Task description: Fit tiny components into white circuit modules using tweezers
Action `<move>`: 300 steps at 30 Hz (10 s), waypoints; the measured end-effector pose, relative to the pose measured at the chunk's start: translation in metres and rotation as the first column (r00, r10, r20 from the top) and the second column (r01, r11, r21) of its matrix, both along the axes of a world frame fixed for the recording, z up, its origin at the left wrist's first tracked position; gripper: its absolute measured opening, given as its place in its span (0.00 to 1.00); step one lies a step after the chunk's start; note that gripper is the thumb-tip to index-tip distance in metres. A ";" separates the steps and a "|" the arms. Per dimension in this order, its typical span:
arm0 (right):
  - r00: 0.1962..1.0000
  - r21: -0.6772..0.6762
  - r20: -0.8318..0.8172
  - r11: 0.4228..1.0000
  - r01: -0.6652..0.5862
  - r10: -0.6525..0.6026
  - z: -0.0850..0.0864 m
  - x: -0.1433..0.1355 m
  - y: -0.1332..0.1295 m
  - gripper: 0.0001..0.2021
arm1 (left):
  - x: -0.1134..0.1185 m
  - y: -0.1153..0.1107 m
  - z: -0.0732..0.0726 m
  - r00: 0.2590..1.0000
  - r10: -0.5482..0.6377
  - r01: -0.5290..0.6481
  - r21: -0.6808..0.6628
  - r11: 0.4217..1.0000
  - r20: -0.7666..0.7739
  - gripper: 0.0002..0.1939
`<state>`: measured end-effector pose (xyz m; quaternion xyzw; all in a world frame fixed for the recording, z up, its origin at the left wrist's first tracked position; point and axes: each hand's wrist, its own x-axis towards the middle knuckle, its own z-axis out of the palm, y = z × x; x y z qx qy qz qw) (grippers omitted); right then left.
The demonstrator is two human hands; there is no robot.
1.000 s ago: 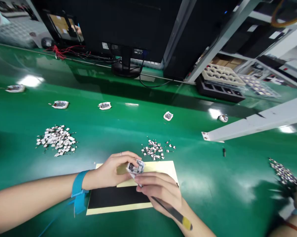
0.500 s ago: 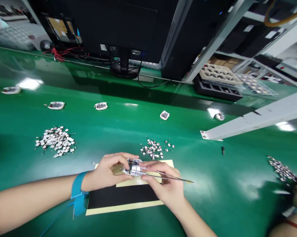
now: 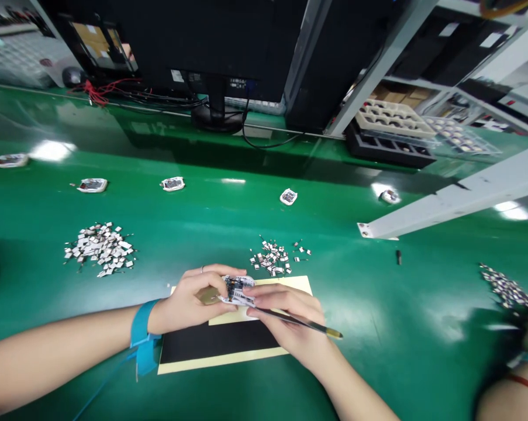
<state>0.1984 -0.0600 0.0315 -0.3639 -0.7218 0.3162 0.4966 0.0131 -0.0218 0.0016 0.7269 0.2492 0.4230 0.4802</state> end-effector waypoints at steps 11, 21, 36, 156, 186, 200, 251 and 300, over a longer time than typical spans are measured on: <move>0.983 -0.013 -0.147 0.994 0.108 -0.109 -0.010 -0.005 -0.008 0.20 | 0.000 -0.001 0.001 0.999 0.017 -0.018 0.017 1.000 0.027 0.11; 0.985 -0.162 -0.161 0.986 0.038 -0.065 -0.006 -0.006 -0.007 0.17 | 0.001 0.000 0.001 0.999 0.027 -0.031 0.122 0.992 0.032 0.08; 0.968 -0.138 -0.241 0.990 0.033 -0.066 -0.005 -0.010 -0.012 0.17 | -0.006 0.003 0.002 0.999 -0.033 0.032 0.176 0.984 0.000 0.05; 0.941 0.476 0.302 0.879 -0.011 -0.151 -0.010 0.001 -0.008 0.13 | 0.018 0.112 0.019 0.787 0.345 -0.233 0.270 0.934 -0.512 0.23; 0.987 -0.081 0.039 0.984 0.157 -0.154 -0.006 -0.005 -0.003 0.11 | -0.010 0.004 -0.002 0.992 -0.013 0.023 0.078 0.997 -0.127 0.17; 0.991 -0.081 0.045 0.988 0.129 -0.125 -0.002 -0.012 -0.007 0.13 | -0.012 0.005 0.001 0.995 0.008 0.008 0.156 0.988 -0.101 0.05; 0.995 -0.117 -0.057 0.990 0.076 -0.083 -0.002 -0.010 -0.019 0.16 | -0.013 0.005 0.001 0.998 -0.034 0.023 0.212 0.977 0.048 0.08; 0.995 -0.058 -0.012 0.994 -0.096 0.095 -0.004 -0.002 -0.021 0.21 | -0.016 -0.002 -0.011 0.985 -0.109 0.116 -0.044 0.992 0.133 0.26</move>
